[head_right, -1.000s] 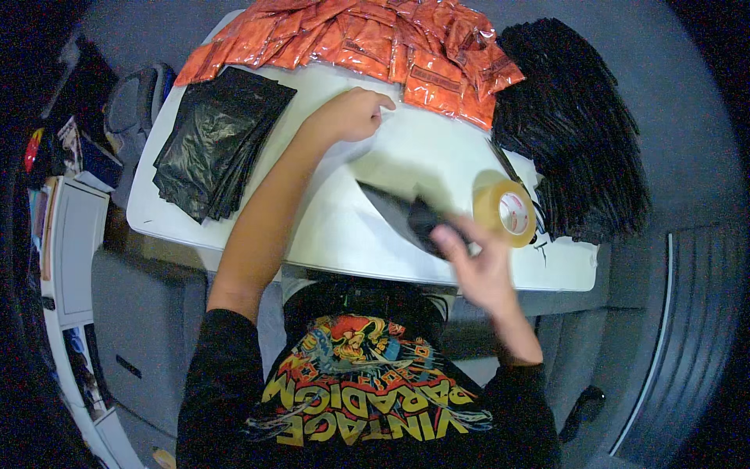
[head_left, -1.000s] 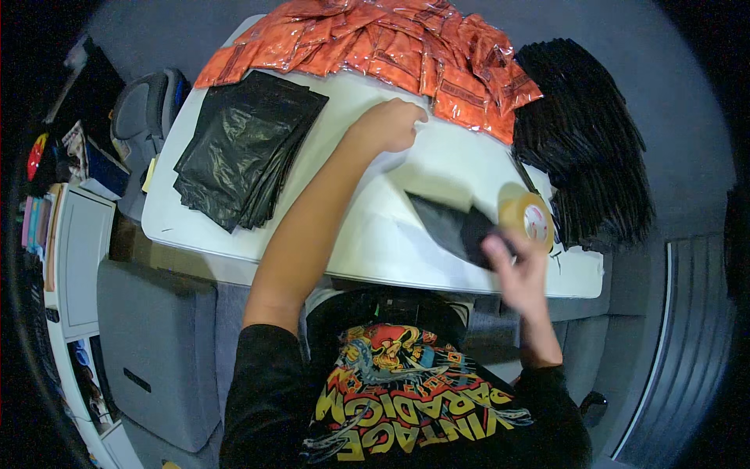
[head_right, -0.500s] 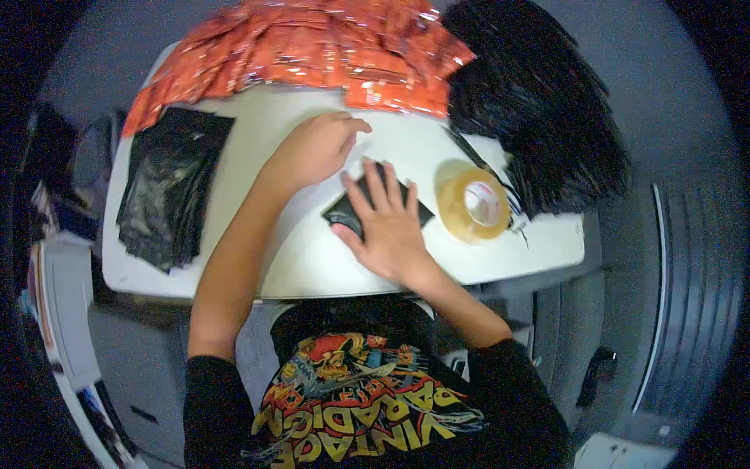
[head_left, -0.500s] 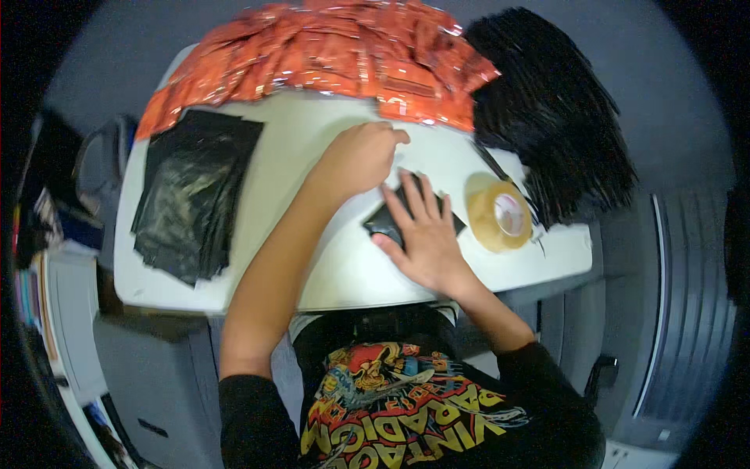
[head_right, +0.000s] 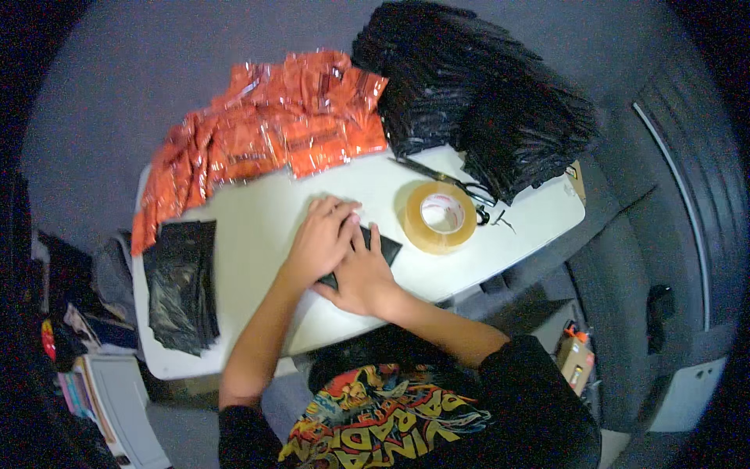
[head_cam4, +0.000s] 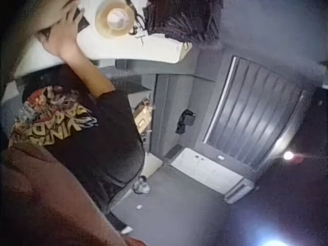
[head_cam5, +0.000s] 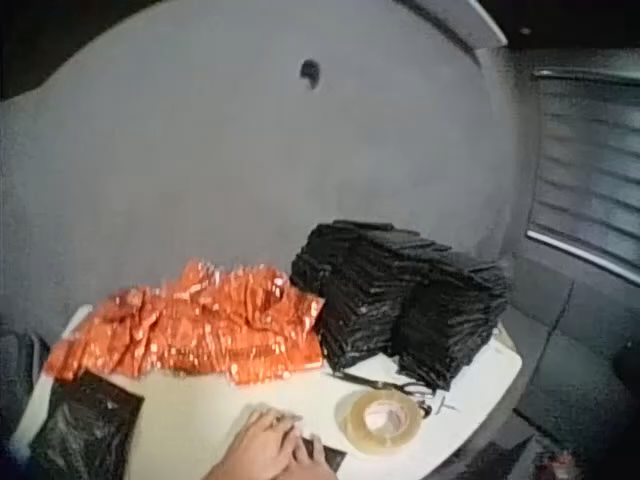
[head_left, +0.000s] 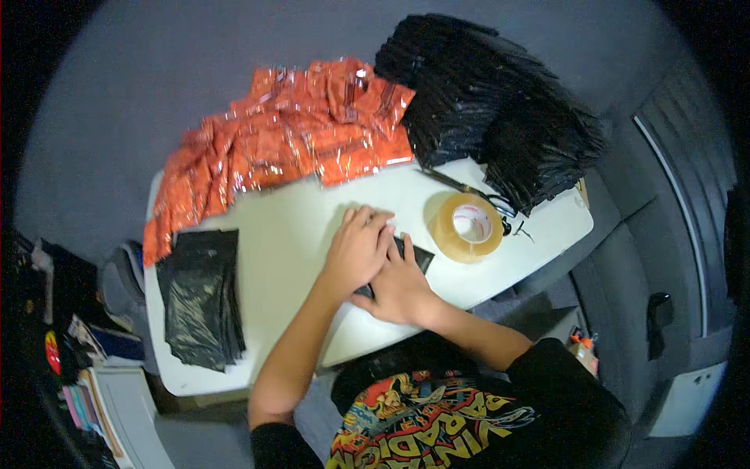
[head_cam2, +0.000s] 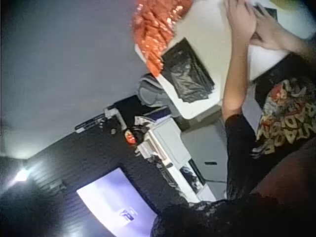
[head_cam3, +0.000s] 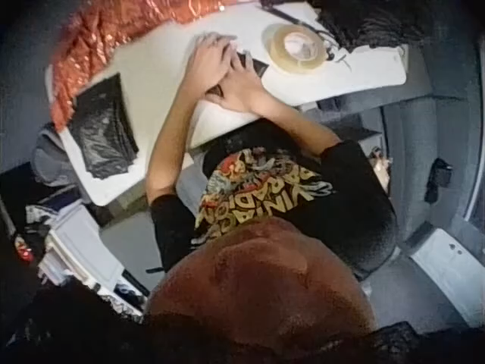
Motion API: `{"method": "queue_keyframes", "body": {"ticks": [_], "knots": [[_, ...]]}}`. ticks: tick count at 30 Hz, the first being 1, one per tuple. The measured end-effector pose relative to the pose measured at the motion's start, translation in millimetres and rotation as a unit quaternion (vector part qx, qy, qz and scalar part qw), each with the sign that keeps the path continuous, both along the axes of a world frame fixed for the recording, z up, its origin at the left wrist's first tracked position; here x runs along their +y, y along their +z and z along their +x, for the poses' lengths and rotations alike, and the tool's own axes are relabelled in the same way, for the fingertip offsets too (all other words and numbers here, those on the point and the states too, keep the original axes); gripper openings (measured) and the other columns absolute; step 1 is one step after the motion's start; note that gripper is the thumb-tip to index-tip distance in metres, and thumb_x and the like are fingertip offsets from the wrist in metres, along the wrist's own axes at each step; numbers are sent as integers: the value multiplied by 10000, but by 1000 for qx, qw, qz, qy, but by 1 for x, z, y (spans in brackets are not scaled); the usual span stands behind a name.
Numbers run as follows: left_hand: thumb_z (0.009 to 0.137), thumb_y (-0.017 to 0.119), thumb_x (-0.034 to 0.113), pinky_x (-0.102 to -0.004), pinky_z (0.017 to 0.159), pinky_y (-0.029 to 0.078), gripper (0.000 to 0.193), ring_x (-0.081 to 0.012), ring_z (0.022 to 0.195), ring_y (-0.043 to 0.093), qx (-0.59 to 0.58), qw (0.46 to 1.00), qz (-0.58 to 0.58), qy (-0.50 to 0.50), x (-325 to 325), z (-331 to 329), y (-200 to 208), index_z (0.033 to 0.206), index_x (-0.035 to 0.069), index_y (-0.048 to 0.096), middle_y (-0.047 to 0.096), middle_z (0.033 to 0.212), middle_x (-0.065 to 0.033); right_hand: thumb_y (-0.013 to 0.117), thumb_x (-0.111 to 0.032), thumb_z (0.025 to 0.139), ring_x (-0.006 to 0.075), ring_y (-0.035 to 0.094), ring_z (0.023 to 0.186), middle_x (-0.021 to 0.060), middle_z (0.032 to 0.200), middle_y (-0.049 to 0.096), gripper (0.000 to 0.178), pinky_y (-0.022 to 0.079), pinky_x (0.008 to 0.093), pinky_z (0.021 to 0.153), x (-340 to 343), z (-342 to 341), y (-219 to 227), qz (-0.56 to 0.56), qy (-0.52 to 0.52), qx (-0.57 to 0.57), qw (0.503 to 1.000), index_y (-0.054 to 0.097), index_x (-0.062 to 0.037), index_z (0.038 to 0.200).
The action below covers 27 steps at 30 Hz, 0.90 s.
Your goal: The recorder is putting items into small black plastic bags and sealing them with tape.
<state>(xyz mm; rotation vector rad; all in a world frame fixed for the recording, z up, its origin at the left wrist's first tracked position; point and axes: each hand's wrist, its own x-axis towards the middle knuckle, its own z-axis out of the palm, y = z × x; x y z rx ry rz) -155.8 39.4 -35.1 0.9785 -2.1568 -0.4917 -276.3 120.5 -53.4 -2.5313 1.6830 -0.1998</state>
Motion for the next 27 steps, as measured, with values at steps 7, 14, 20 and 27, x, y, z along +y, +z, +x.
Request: {"method": "queue_keyframes", "body": {"ticks": [7,14,20,27], "knots": [[1008,612,244,-447,923,516,307,-368,994,646,-93,984,98,-114,-11,22,2,1160,11,741,688,1052,-190,442,-796,932,583,179,1522,302,1614,346,893,115,762,1191,28,-25,9,-4,136,-18,990,464,-180,1577],[993,643,237,-445,875,549,272,-372,932,692,-47,985,105,-129,-24,18,-4,1069,3,759,739,1024,-211,711,-338,871,352,386,1523,210,1650,371,778,400,558,1177,89,-54,26,-132,198,117,964,452,-86,1559],[1030,609,220,-431,823,555,291,-336,884,722,-49,988,125,-79,-19,16,-1,1127,-17,749,759,1007,-216,659,-67,780,267,744,1083,74,1296,723,531,624,419,905,47,-146,149,-270,211,-51,938,681,-86,1310],[1011,606,157,-411,827,558,236,-327,865,712,-22,988,137,-75,-3,7,0,1159,32,741,747,1043,-204,528,152,821,308,576,1385,94,1375,696,566,431,466,1190,-90,-335,265,-562,-47,12,825,732,-92,1289]]}}
